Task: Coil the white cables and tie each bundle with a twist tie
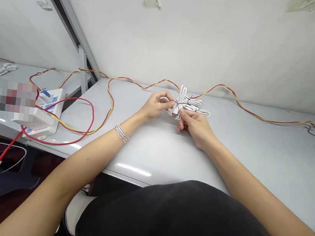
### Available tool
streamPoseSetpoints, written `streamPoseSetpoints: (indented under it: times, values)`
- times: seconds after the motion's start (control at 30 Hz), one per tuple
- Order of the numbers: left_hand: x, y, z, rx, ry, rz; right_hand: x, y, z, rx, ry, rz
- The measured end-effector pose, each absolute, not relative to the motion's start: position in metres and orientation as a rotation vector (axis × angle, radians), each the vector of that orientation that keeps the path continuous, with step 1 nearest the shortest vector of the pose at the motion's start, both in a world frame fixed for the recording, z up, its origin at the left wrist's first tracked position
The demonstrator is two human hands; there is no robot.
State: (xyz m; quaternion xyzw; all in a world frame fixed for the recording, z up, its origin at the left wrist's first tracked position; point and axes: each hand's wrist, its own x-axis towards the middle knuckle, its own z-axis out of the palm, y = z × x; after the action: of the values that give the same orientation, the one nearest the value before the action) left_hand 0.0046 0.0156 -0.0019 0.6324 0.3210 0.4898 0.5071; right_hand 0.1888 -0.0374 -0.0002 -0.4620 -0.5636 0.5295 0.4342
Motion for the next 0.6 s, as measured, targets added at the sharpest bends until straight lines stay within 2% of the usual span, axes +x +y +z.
streamPoseSetpoints:
  times: [0.43,0.6]
  values:
    - [0.0053,0.0133,-0.0016,1.626,0.858,1.202,0.1901,-0.0365,0.0013,-1.158,-1.389,1.363]
    - [0.0054,0.015,-0.0026,1.676,0.935,1.216,0.1864,-0.0394,0.0004,-1.148,-1.486,1.241]
